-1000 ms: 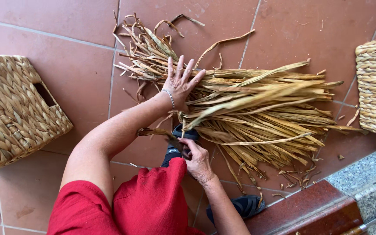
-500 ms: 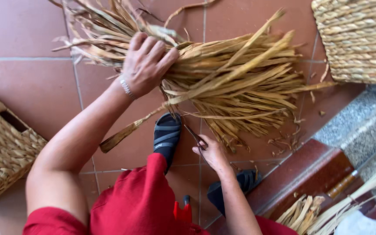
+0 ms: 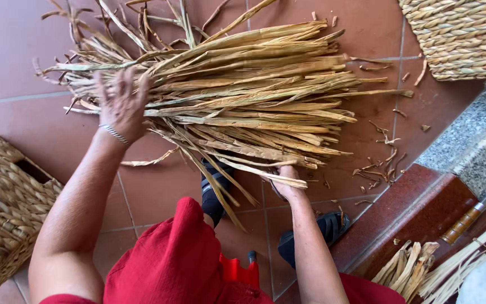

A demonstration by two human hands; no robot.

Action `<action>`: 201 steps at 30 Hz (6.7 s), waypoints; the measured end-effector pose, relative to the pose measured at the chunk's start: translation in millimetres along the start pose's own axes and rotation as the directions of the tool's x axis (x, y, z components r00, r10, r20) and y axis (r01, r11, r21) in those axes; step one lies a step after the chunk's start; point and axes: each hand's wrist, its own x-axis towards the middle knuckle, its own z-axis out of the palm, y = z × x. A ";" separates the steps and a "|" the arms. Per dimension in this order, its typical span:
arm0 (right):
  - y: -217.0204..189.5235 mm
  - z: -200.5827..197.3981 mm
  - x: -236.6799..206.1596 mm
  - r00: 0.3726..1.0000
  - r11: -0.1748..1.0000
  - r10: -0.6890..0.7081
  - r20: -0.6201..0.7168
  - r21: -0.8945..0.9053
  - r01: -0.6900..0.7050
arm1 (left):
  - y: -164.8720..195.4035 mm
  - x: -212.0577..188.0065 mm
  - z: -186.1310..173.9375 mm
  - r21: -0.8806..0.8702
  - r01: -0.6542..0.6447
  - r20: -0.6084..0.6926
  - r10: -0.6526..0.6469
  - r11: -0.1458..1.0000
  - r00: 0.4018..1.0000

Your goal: The person sits on a low stool and uses shears to trim and split dried plant strips. They repeatedly pick up individual strips, cut them, and place the trimmed pieces into a pile on the floor.

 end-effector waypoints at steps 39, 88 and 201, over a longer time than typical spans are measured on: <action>-3.0 -150.7 -74.8 0.881 0.772 0.471 0.046 -0.505 -0.387 | 44.3 -24.3 -48.3 -0.377 -0.177 -0.040 0.175 0.909 0.984; -106.9 -269.3 -360.4 0.448 0.524 -0.068 -0.891 0.351 0.776 | 404.8 -172.1 -334.5 -0.893 -0.372 -0.449 0.550 -0.254 0.704; -122.4 -190.8 -337.9 0.545 0.913 -0.397 -0.738 -0.257 0.317 | 363.5 -164.9 -295.2 -0.865 -0.293 -0.412 0.246 -0.406 0.877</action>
